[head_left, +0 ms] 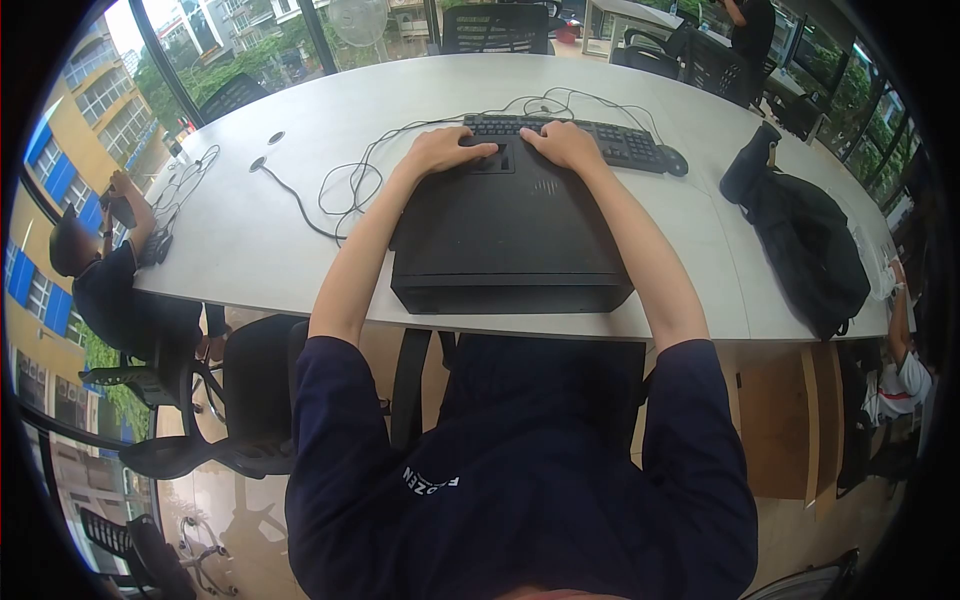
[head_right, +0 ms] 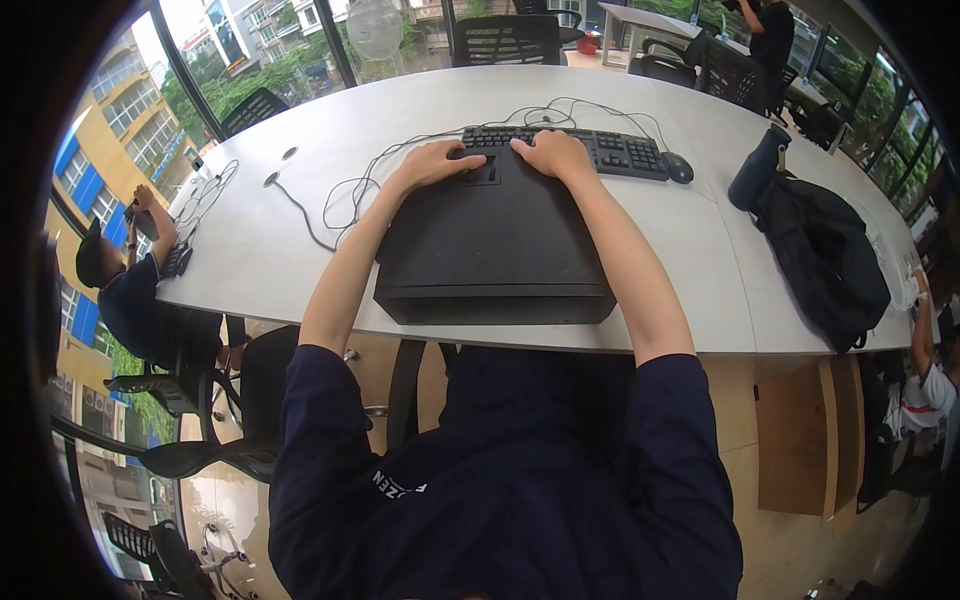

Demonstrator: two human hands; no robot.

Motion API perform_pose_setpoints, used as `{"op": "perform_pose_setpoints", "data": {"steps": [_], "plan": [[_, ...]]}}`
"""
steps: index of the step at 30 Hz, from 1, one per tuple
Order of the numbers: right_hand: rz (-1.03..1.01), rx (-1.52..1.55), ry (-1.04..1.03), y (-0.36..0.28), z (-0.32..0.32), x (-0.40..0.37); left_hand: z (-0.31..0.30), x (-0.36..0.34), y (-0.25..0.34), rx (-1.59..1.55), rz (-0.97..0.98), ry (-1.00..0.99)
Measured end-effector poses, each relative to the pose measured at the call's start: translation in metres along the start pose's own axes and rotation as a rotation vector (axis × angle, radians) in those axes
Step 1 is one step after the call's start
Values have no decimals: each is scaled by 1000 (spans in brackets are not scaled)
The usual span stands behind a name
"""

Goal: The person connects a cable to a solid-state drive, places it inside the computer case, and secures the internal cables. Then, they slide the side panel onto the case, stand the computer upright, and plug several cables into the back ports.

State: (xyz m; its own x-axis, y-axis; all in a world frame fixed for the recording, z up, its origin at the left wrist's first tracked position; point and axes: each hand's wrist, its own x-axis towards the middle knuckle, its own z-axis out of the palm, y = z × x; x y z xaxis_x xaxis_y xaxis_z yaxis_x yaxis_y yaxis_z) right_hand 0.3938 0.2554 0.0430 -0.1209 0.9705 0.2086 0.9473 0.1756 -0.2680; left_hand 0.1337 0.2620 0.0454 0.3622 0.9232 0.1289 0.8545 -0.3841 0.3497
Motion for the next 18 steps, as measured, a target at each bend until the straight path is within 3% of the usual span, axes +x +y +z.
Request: {"op": "perform_pose_setpoints", "data": {"steps": [18], "plan": [[14, -5, -11, -1, -1, 0, -2, -5, 7, 13, -3, 14]]}}
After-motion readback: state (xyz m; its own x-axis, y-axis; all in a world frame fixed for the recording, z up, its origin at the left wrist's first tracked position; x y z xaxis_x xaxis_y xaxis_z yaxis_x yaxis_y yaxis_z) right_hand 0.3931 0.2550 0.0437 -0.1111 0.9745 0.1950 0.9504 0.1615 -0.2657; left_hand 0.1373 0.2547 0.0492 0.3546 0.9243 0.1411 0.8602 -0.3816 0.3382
